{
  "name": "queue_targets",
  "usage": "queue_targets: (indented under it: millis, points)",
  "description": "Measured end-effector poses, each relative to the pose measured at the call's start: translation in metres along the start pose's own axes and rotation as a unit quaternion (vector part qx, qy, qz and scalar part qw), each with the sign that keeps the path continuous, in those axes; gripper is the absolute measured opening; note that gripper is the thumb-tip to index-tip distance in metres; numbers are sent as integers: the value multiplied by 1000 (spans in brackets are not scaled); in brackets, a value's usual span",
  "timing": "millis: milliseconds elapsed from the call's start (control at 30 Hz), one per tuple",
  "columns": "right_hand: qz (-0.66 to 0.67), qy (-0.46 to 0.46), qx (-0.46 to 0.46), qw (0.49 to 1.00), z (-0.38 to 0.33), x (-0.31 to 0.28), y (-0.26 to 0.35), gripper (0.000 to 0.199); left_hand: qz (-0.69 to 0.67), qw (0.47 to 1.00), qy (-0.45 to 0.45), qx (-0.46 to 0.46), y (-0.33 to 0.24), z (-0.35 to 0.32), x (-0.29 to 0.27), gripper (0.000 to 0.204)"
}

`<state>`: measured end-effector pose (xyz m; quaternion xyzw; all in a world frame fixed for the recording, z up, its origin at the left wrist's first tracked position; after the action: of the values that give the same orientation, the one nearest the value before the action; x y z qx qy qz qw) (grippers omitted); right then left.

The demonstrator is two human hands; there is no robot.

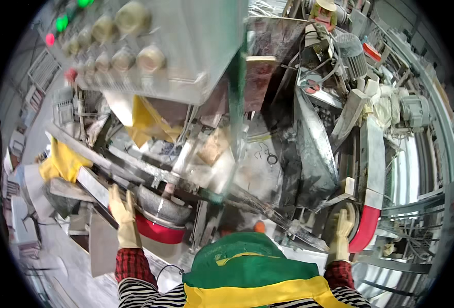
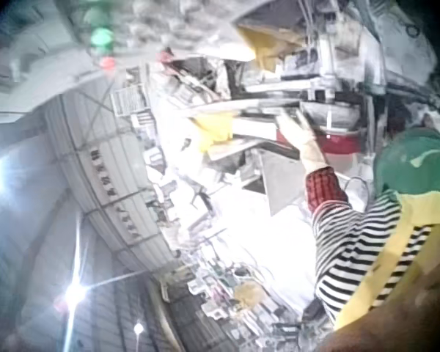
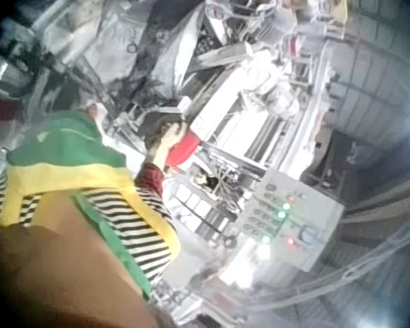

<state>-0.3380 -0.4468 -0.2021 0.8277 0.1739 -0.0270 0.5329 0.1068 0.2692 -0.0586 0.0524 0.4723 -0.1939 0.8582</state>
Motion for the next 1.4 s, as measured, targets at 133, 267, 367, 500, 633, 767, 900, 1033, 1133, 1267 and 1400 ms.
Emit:
queue_targets:
  millis: [133, 267, 367, 500, 633, 767, 900, 1033, 1133, 1267, 1400]
  points:
    - [-169, 250, 36, 953, -57, 111, -30, 47, 177, 983, -17, -53, 40, -1, -10, 66]
    - [-394, 370, 86, 837, -126, 190, -19, 45, 148, 980, 40, -125, 73, 5, 6, 66]
    - [-374, 398, 102, 832, -146, 225, -20, 49, 156, 972, 75, -161, 90, 0, 12, 63]
    - [-368, 424, 92, 822, -187, 265, -7, 46, 164, 971, 53, -168, 105, -17, 28, 57]
    - [-408, 411, 45, 814, -206, 268, -22, 44, 116, 979, 50, -163, 99, -12, 21, 53]
    - [-491, 420, 51, 761, -194, 262, -63, 47, 120, 985, 10, -124, 98, -17, 24, 53]
    - [-577, 405, 22, 709, -173, 245, -87, 48, 107, 984, 54, -131, 90, -16, 22, 59]
    - [-475, 402, 86, 778, -178, 233, -77, 57, 128, 981, 69, -126, 102, -28, 31, 63]
    - [-461, 388, 78, 794, -145, 214, -108, 60, 116, 983, 83, -114, 91, -23, 31, 62]
    - [-426, 416, 116, 795, -157, 203, -95, 51, 114, 977, 122, -131, 84, -20, 24, 60]
    - [-480, 389, 126, 776, -175, 205, -78, 52, 140, 981, 73, -111, 92, -32, 34, 57]
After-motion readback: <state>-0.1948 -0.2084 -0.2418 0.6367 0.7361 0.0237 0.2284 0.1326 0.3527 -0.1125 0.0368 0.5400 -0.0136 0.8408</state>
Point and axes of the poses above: each hand's wrist, its own z-axis towards the middle knuckle, its own x-axis out of the palm, y = z × x, the point moved 3 cm from there along z, towards the middle knuckle, and after that the axes turned 13 degrees about x, right-handed, at the moved point
